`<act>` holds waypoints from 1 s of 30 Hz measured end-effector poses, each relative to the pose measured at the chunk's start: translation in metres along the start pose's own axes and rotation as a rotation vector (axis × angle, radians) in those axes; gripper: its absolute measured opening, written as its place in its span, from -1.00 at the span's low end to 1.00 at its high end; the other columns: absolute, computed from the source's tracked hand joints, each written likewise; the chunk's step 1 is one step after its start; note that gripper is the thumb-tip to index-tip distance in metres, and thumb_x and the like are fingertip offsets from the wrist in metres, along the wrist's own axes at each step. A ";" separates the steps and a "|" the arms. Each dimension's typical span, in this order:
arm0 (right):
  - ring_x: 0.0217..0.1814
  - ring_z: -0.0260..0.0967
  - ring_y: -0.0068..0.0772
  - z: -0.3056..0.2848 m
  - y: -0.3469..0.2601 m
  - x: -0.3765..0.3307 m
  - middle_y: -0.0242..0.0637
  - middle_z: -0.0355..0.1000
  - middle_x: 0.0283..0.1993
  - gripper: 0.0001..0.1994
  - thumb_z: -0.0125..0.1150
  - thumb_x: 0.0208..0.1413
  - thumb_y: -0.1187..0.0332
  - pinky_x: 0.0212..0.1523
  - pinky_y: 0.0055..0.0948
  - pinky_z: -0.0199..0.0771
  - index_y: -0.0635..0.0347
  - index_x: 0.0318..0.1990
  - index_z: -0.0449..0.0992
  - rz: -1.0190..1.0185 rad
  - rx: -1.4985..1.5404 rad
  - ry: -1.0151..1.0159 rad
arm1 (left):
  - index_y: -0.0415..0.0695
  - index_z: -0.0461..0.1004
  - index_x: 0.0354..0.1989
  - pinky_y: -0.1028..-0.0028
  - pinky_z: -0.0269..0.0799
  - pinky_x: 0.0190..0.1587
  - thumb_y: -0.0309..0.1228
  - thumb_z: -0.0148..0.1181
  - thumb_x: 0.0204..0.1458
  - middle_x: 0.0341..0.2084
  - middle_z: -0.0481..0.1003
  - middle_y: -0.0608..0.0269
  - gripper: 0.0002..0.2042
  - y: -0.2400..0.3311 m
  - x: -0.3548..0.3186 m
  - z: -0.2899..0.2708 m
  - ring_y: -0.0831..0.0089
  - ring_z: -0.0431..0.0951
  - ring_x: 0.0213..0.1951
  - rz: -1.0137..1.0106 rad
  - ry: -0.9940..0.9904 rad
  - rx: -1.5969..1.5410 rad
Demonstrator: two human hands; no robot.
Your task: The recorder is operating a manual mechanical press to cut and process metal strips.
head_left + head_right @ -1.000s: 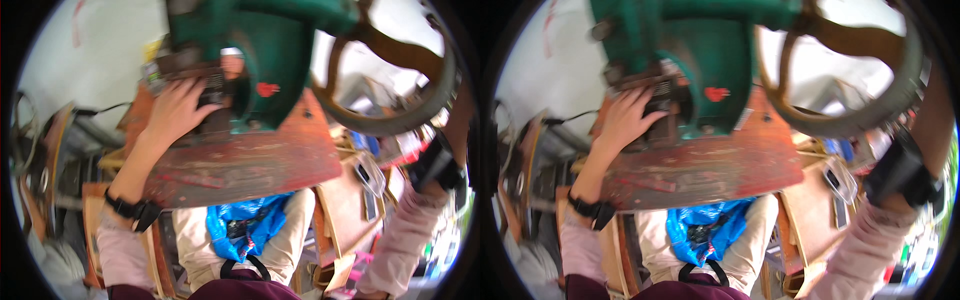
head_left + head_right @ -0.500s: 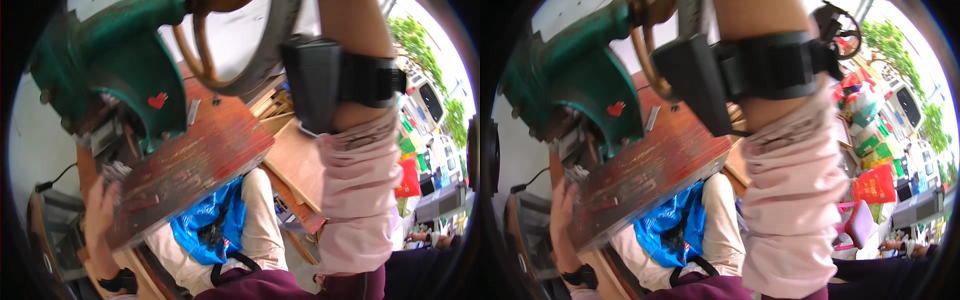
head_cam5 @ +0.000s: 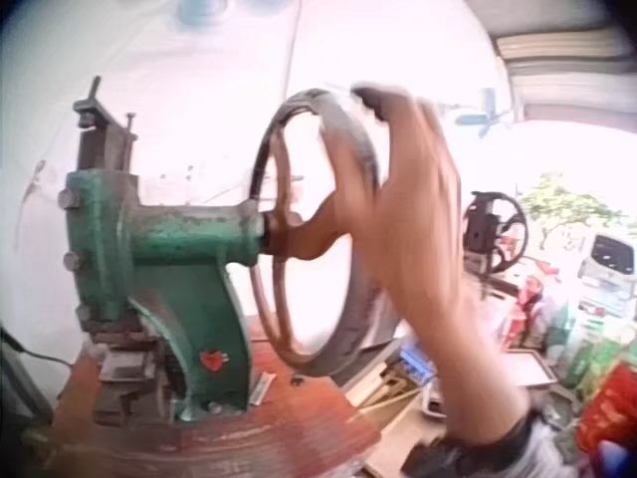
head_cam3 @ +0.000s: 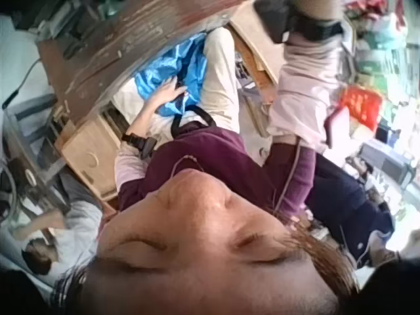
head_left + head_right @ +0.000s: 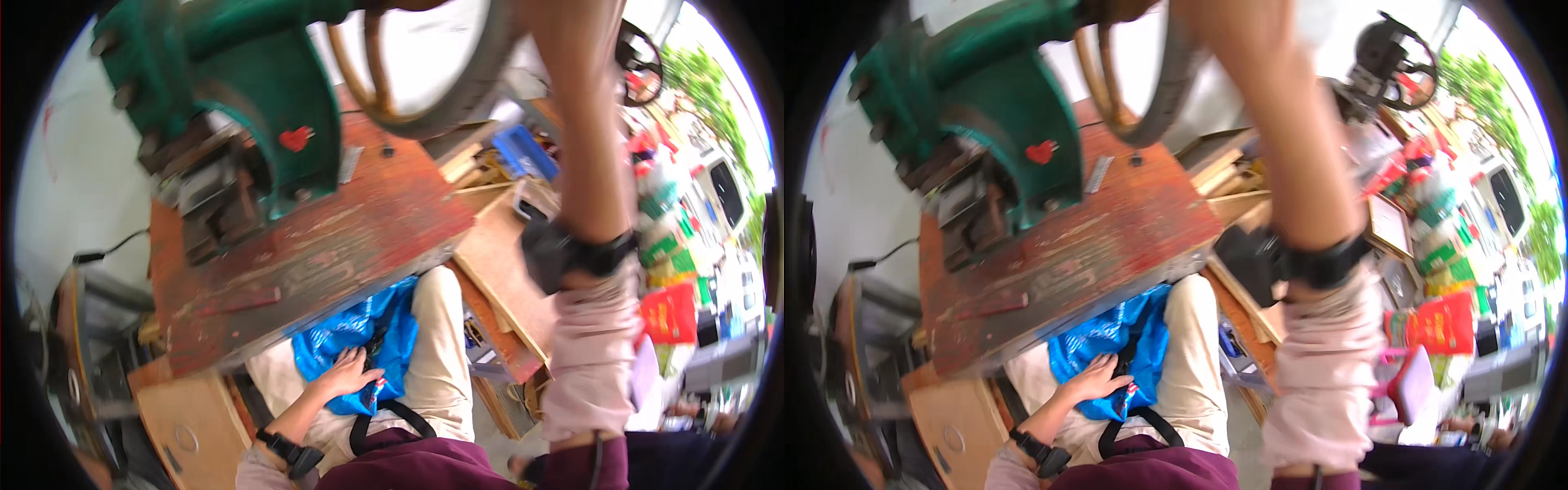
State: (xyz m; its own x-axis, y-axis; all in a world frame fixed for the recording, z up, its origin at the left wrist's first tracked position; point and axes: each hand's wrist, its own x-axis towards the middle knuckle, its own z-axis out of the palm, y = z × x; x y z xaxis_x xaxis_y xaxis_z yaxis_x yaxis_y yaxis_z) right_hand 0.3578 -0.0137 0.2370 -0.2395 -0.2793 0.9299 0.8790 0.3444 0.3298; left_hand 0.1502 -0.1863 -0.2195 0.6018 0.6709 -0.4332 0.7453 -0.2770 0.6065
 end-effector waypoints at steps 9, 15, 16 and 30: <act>-0.04 0.40 -0.32 -0.277 -0.003 -0.234 -0.06 0.38 -0.05 -0.40 0.17 0.10 0.41 -0.03 -0.36 0.40 0.33 0.24 0.04 1.238 -0.244 -0.304 | -0.30 0.40 -0.02 0.24 0.29 0.06 -0.41 0.16 -0.01 -0.08 0.43 -0.15 -0.63 -0.051 -0.049 -0.057 -0.01 0.41 -0.02 0.081 0.434 -0.292; -0.21 0.46 -0.24 -0.492 0.008 -0.206 -0.05 0.48 -0.20 -0.31 0.15 0.11 0.34 -0.11 -0.36 0.40 0.46 0.27 -0.09 1.321 -1.084 -0.249 | -0.32 0.44 -0.07 0.26 0.37 -0.05 -0.30 0.08 0.11 -0.18 0.49 -0.18 -0.67 -0.036 -0.046 -0.070 -0.03 0.48 -0.11 0.263 0.447 -0.024; -0.14 0.46 -0.06 -0.520 0.004 -0.202 0.08 0.46 -0.15 -0.27 0.17 0.08 0.28 -0.06 -0.29 0.39 0.46 0.27 -0.08 1.377 -1.184 -0.246 | -0.32 0.44 -0.07 0.26 0.37 -0.05 -0.30 0.08 0.11 -0.18 0.49 -0.18 -0.67 -0.029 -0.041 -0.073 -0.03 0.48 -0.11 0.285 0.418 -0.013; -0.06 0.44 0.03 -0.639 -0.065 -0.147 0.02 0.51 -0.22 -0.39 0.18 0.03 0.16 0.01 -0.20 0.35 0.33 0.18 0.20 1.514 -1.713 -0.371 | -0.30 0.38 -0.01 0.23 0.29 0.04 -0.46 0.08 0.03 -0.10 0.41 -0.15 -0.66 0.055 0.017 -0.081 -0.04 0.40 -0.04 0.413 0.153 0.091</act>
State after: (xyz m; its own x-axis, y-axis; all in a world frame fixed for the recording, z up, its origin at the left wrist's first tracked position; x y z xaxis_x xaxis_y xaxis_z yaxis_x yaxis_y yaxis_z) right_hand 0.5991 -0.5679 -0.0255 0.8256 -0.4549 0.3340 -0.1942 -0.7846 -0.5888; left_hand 0.1782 -0.1346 -0.1395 0.8099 0.5835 -0.0595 0.4780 -0.5979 0.6434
